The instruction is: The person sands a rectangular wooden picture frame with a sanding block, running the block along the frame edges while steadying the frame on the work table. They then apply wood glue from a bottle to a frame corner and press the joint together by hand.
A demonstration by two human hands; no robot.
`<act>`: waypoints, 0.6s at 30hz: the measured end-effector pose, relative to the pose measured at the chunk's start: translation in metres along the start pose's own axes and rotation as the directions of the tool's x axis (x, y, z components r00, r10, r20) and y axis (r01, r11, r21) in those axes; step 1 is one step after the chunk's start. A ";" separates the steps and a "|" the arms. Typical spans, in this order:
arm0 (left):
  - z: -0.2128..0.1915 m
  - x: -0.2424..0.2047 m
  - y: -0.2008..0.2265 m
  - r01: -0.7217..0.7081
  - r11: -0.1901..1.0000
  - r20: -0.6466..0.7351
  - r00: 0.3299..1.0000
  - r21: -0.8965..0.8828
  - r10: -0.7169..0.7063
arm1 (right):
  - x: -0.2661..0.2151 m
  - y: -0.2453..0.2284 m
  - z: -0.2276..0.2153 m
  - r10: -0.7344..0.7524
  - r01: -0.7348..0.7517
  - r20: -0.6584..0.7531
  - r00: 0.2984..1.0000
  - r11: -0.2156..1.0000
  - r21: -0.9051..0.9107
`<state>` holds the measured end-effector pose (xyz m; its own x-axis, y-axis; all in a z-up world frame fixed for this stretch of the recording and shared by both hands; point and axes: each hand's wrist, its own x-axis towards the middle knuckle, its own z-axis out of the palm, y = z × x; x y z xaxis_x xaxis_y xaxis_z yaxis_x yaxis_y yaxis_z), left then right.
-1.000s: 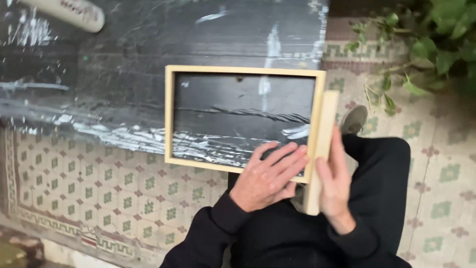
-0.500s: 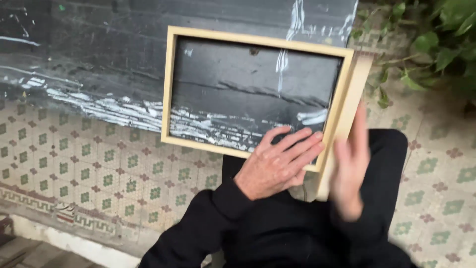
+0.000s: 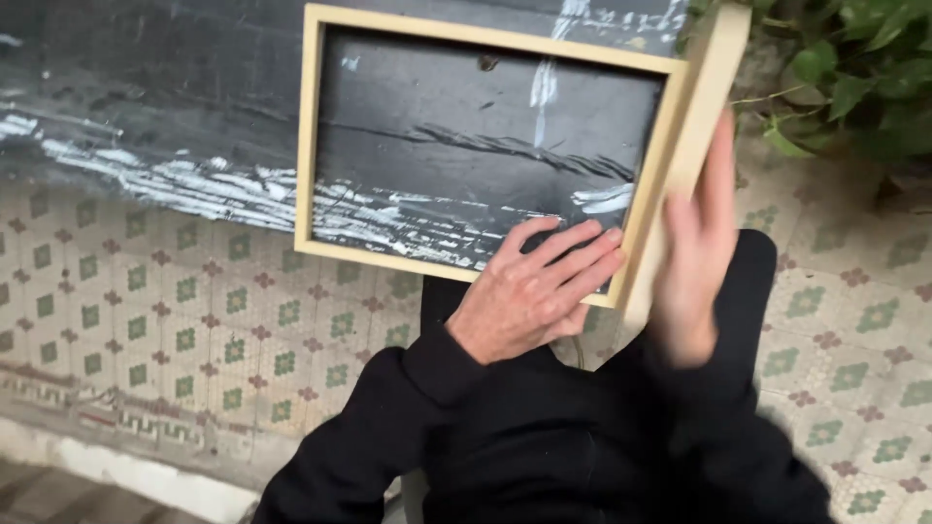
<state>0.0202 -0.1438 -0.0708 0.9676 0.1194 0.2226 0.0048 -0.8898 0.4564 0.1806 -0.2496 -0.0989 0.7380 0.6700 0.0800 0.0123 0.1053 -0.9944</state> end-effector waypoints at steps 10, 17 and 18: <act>0.003 -0.006 -0.002 0.020 1.000 -0.018 1.000 -0.001 -0.020 | -0.068 -0.014 0.008 0.083 -0.076 0.018 0.996 0.961 -0.264; 0.002 0.000 0.001 -0.016 1.000 -0.016 1.000 0.004 0.016 | 0.036 0.000 -0.007 -0.167 0.194 0.100 0.981 0.862 -0.469; 0.002 0.000 -0.001 -0.015 1.000 -0.008 1.000 0.022 0.016 | 0.035 -0.002 -0.006 -0.165 0.208 0.130 0.978 0.841 -0.499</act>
<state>0.0210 -0.1443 -0.0729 0.9654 0.1092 0.2369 -0.0045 -0.9011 0.4336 0.2099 -0.2309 -0.0949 0.6318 0.7331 0.2516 0.5008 -0.1384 -0.8544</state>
